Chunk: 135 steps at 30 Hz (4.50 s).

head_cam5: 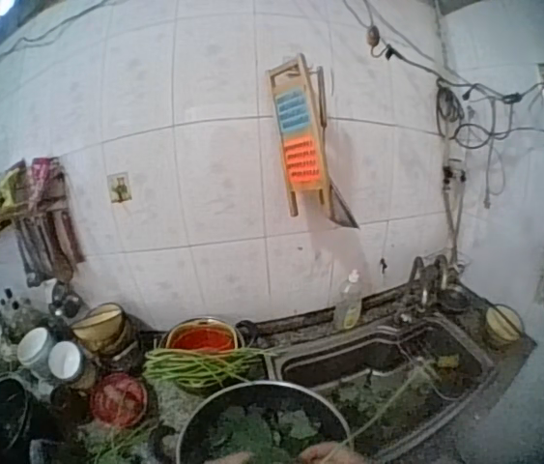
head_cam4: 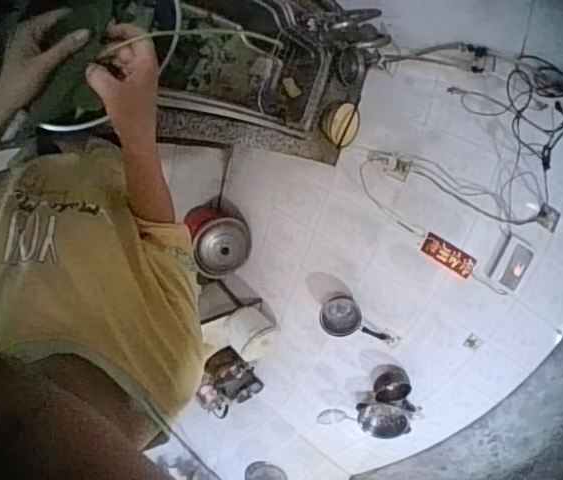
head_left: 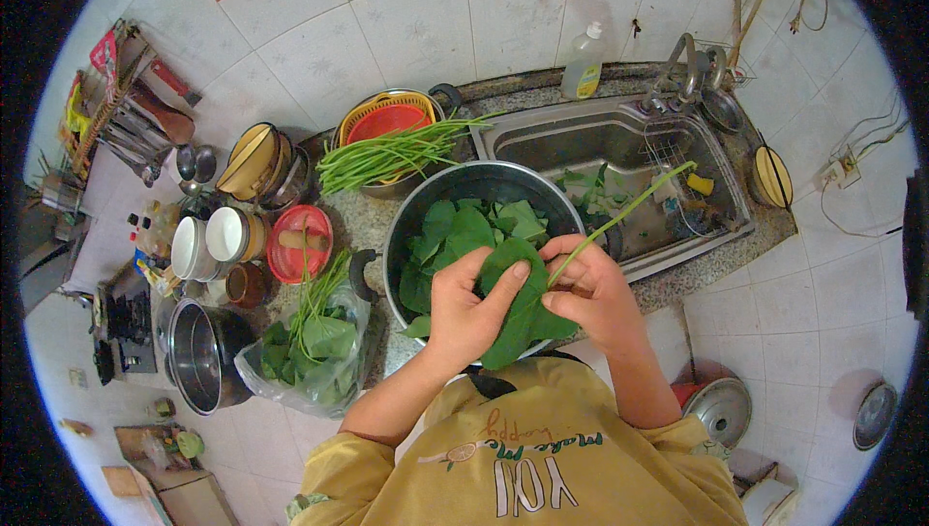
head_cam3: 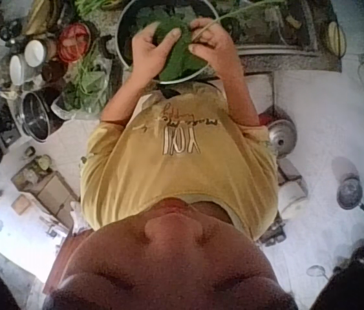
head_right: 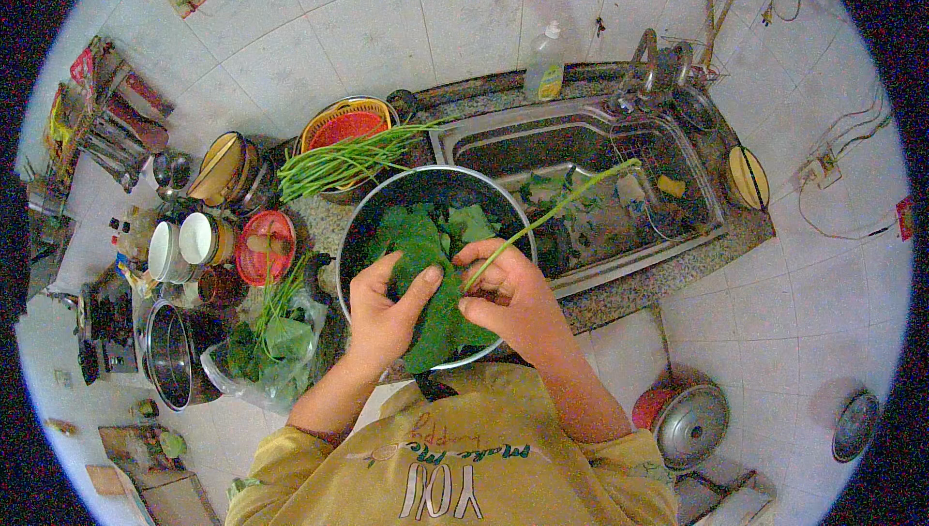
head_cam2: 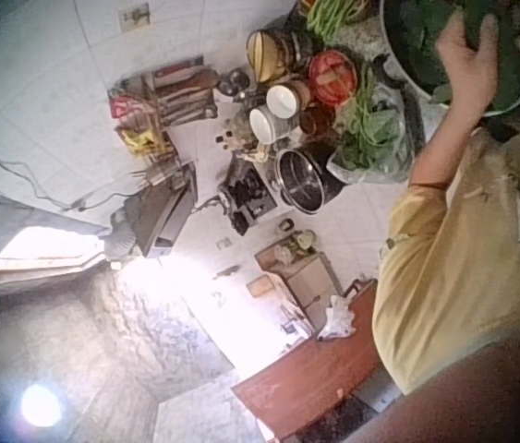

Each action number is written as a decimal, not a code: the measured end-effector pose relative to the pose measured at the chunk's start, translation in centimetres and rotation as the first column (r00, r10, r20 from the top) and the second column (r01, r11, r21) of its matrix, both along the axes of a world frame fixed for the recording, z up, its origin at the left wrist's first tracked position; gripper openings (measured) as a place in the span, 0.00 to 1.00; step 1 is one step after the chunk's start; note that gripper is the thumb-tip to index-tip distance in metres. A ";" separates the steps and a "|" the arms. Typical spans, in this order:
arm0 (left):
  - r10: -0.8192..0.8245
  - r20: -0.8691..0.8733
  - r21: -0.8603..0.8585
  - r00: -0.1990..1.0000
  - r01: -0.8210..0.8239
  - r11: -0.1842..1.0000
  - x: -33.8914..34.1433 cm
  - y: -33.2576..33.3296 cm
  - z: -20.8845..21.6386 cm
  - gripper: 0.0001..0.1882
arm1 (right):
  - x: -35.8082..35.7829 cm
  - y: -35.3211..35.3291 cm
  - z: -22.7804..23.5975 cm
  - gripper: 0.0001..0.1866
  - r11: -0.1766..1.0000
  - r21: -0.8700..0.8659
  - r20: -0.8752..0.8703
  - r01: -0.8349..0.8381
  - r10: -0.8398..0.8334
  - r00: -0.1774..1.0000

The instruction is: The person stands at a kitchen sink and repeatedly picks up leafy green vegetables, plucks the leaves from the stems by hand, and places the leaves into a metal bowl. The stems are discarded into the sink. The person continues this process for the duration of the clip.

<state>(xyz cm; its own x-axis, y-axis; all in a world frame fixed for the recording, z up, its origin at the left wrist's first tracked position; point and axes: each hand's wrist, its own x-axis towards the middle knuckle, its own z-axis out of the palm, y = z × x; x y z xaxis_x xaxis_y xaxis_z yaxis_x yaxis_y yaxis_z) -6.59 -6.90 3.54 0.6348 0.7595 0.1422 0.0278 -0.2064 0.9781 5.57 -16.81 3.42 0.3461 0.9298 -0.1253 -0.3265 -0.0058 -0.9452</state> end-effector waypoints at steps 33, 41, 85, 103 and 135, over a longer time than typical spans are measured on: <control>-0.239 0.023 -0.172 0.971 0.239 0.956 0.5 0.4 -0.5 0.09 | 0.9 -0.4 -1.5 0.09 0.994 -0.059 0.019 0.088 -0.087 0.996; -0.099 -0.028 -0.156 0.995 0.093 0.983 0.4 -0.1 -1.0 0.06 | 0.8 0.4 -2.8 0.04 0.983 0.033 0.224 0.180 -0.182 0.957; 0.064 -0.153 0.423 0.986 0.007 0.906 -2.7 1.1 -4.3 0.09 | 0.2 4.0 -4.0 0.04 0.989 -0.008 0.286 0.146 -0.138 0.948; 0.482 -0.048 -0.230 0.875 -0.479 0.847 -13.0 3.7 -6.8 0.07 | 2.3 6.7 -2.3 0.06 0.910 0.248 0.033 0.332 -0.350 0.936; -0.115 0.247 -0.748 0.962 0.265 0.609 -1.5 -1.3 -7.3 0.08 | 1.0 -0.2 -2.2 0.03 0.815 0.099 0.258 0.571 -0.575 0.776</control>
<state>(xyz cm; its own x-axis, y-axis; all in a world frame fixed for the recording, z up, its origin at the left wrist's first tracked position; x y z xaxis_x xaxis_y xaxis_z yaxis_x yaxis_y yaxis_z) -8.04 -8.18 -3.76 0.8026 0.5010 -0.3237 -0.0905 0.6387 0.7641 6.52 -17.03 1.24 0.8332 0.5497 0.0609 -0.0039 0.1160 -0.9932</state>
